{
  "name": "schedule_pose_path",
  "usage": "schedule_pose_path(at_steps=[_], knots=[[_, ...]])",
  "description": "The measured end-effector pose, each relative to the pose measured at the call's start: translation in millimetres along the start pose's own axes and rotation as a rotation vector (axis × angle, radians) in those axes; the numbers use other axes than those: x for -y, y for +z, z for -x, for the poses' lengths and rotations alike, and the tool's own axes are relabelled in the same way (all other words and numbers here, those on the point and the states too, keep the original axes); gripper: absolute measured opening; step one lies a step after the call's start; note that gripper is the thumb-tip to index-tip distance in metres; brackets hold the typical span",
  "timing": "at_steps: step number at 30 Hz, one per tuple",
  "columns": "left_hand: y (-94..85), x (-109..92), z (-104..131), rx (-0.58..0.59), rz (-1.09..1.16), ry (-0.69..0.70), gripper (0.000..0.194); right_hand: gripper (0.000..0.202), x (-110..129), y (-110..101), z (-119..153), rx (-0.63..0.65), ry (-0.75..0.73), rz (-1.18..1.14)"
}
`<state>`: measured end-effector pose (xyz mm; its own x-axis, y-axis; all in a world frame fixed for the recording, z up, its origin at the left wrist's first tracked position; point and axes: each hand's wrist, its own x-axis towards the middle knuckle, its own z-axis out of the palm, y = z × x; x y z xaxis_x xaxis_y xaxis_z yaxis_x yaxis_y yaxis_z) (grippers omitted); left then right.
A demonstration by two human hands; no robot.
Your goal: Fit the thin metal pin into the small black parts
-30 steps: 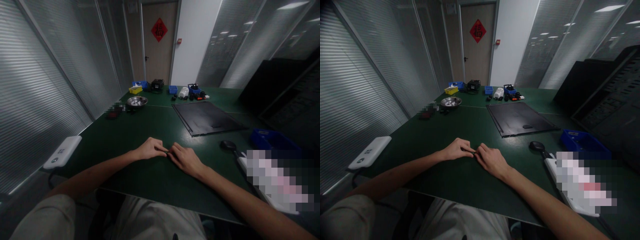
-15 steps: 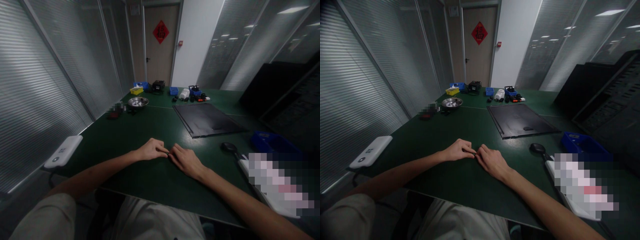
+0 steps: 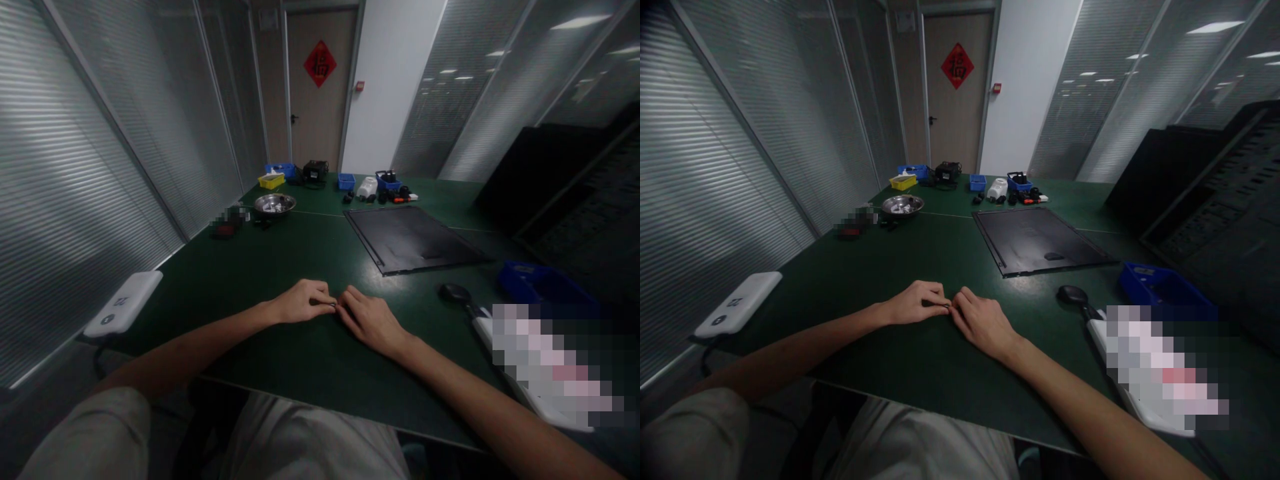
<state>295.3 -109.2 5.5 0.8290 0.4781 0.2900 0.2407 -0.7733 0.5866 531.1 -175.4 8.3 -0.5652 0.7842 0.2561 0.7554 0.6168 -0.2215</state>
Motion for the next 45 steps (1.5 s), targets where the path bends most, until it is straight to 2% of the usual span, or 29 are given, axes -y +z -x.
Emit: schedule_pose_path(at_steps=[6,10,13,16,23,29,35,39,42,45], knots=[[-2.4,-3.3,-1.6,-0.033,0.068,0.004,0.023,0.024,-2.4,-2.0,0.7,0.009,0.017,-0.029],[-4.2,-4.4,-1.3,-0.109,0.12,-0.003,0.025,0.024,-5.8,-1.5,1.9,0.004,0.035,-0.036],[-6.7,-0.6,-0.6,-0.189,0.126,-0.049,0.027,0.022,-7.2,-2.2,2.6,0.005,0.049,-0.054],[-7.0,7.6,-0.9,-0.211,0.106,-0.073,0.025,0.021,-7.3,-3.2,2.6,0.004,0.059,-0.071],[-0.7,20.4,-4.7,-0.067,-0.006,-0.022,0.017,0.022,-6.1,-4.8,2.0,0.0,0.061,-0.097],[-13.4,10.2,-1.6,-0.005,0.034,0.02,0.025,0.021,-8.4,-5.0,3.4,-0.043,0.065,-0.154],[-19.4,-3.8,0.6,0.09,0.043,0.126,0.023,0.022,-11.8,-4.2,4.9,-0.145,0.094,-0.227],[-22.0,-5.4,2.0,0.094,0.02,0.097,0.018,0.022,-14.4,-1.5,4.5,-0.177,0.097,-0.233],[-21.9,-4.5,2.8,0.129,-0.02,0.055,0.022,0.022,-15.3,-1.0,4.1,-0.166,0.099,-0.239],[-20.1,-2.8,1.9,0.159,-0.071,0.077,0.026,0.022,-15.0,-2.3,4.1,-0.157,0.103,-0.245]])
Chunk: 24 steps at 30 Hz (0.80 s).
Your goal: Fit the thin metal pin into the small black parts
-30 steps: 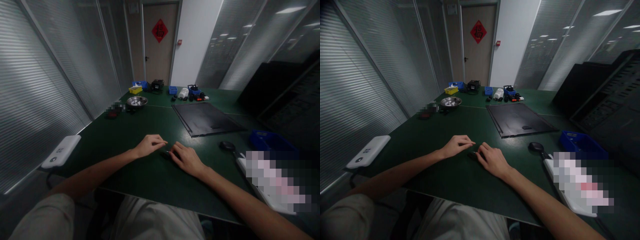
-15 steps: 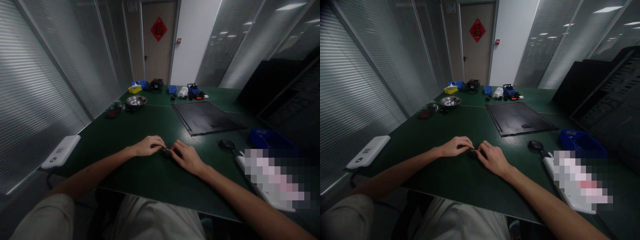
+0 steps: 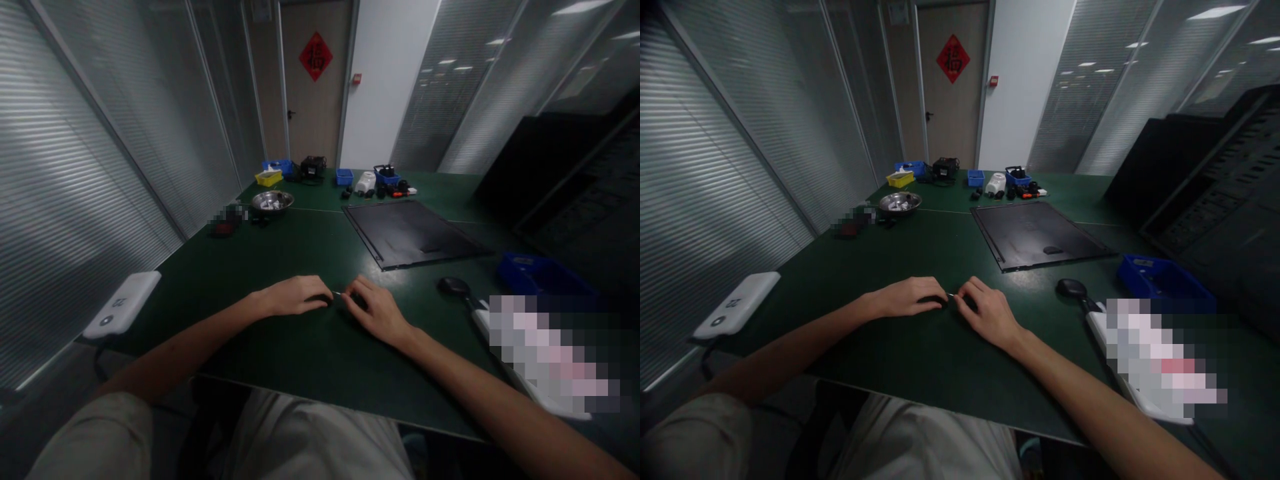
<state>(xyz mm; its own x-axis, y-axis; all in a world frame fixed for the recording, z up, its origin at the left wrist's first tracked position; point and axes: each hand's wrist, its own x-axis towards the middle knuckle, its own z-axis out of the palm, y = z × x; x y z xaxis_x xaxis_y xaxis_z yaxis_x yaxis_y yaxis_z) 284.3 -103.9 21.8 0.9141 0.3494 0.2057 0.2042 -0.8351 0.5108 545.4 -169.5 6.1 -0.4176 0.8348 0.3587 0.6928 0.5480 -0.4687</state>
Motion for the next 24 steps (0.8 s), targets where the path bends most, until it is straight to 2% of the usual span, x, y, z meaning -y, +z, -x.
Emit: schedule_pose_path(at_steps=[3,7,10,13,15,17,19,22,24], knots=[[-6.2,9.8,2.4,-0.025,-0.05,-0.028,0.033,0.023,1.1,-1.5,0.1,-0.001,0.005,-0.015],[-39.3,49.4,25.1,-0.162,-0.122,-0.286,0.038,0.024,1.6,-2.2,0.2,-0.004,0.003,-0.005],[-73.8,92.2,63.2,-0.299,-0.207,-0.577,0.034,0.024,1.5,-2.2,0.3,0.005,0.002,-0.005],[-103.6,130.3,117.2,-0.407,-0.331,-0.835,0.032,0.024,1.0,-1.9,0.3,0.016,0.005,-0.015],[-118.4,148.5,155.4,-0.499,-0.399,-1.0,0.036,0.024,0.3,-1.2,0.1,0.022,0.01,-0.015],[-128.7,160.5,188.2,-0.562,-0.423,-1.152,0.034,0.023,-0.7,-0.5,-0.1,0.023,0.014,-0.008],[-134.7,166.9,210.1,-0.611,-0.433,-1.246,0.031,0.023,-1.2,0.0,-0.4,0.024,0.011,0.001],[-137.2,168.3,220.7,-0.67,-0.44,-1.293,0.027,0.023,-0.8,-0.3,-0.4,0.021,0.006,0.011],[-136.9,165.4,217.9,-0.684,-0.456,-1.259,0.025,0.023,0.2,-1.0,-0.2,0.02,0.007,0.01]])
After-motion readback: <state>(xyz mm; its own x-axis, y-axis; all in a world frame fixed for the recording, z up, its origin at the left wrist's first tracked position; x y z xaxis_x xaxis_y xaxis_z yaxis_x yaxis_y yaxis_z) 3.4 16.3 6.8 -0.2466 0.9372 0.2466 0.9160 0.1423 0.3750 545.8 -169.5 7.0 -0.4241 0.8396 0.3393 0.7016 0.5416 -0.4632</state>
